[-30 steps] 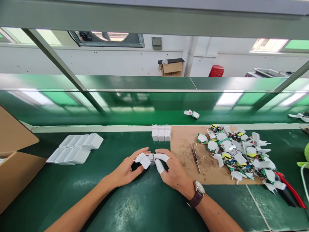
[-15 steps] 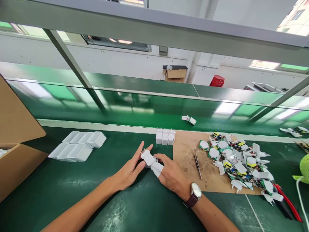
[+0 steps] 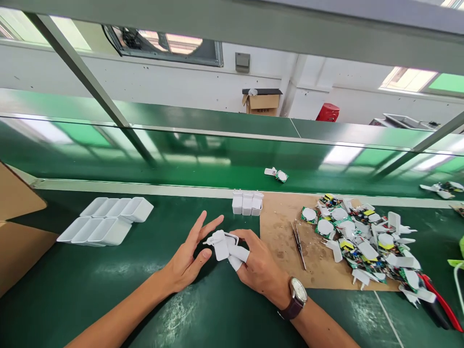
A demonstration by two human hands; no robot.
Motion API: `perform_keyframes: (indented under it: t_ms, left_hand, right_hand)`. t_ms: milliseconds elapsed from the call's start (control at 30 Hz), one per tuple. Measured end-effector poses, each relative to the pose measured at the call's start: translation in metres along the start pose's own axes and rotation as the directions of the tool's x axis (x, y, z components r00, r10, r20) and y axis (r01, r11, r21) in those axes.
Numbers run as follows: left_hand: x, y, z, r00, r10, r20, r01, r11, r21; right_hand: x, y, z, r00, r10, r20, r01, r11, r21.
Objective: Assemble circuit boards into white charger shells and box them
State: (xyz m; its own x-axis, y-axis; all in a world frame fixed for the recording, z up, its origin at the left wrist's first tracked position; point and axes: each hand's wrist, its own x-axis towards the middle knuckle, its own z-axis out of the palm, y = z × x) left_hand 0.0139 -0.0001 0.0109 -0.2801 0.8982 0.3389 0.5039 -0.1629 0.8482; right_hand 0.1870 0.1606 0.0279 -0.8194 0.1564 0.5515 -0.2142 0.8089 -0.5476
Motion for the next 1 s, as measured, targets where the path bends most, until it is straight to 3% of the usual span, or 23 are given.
perform_keyframes:
  t_ms: [133,433,567,700,800,867,933,1000]
  left_hand:
    - [0.0,-0.001,0.004,0.999,-0.014,-0.047,0.014,1.0,0.003]
    - [-0.002,-0.006,0.013,0.973,-0.162,-0.163,0.172,0.984,0.051]
    - [0.0,-0.009,0.011,0.978,-0.162,-0.131,0.166,0.986,0.024]
    - [0.002,-0.011,0.01,0.984,-0.146,-0.1,0.149,0.989,0.016]
    - [0.003,-0.007,0.01,0.993,-0.078,-0.086,0.077,0.997,-0.012]
    - [0.003,-0.002,0.01,0.997,0.015,-0.076,-0.015,1.0,0.005]
    - [0.002,0.002,0.012,0.989,0.117,-0.093,-0.109,0.991,0.083]
    - [0.002,0.006,0.014,0.966,0.218,-0.137,-0.192,0.964,0.182]
  right_hand:
    - [-0.002,0.002,-0.002,0.996,0.035,0.079,-0.033,0.999,-0.027]
    - [-0.005,0.003,0.003,0.994,0.069,0.081,-0.061,0.993,-0.1]
    - [-0.006,0.003,0.005,0.99,0.127,0.066,-0.123,0.99,-0.071]
    - [-0.006,0.004,0.008,0.992,0.086,0.089,-0.074,0.988,-0.134]
    - [-0.004,0.005,0.01,0.981,0.19,0.04,-0.191,0.981,0.019]
    - [-0.001,0.005,0.012,0.937,0.348,0.021,-0.339,0.895,0.288]
    - [0.001,0.003,0.013,0.86,0.495,0.12,-0.465,0.666,0.583]
    - [0.003,0.0,0.014,0.793,0.549,0.265,-0.528,0.401,0.749]
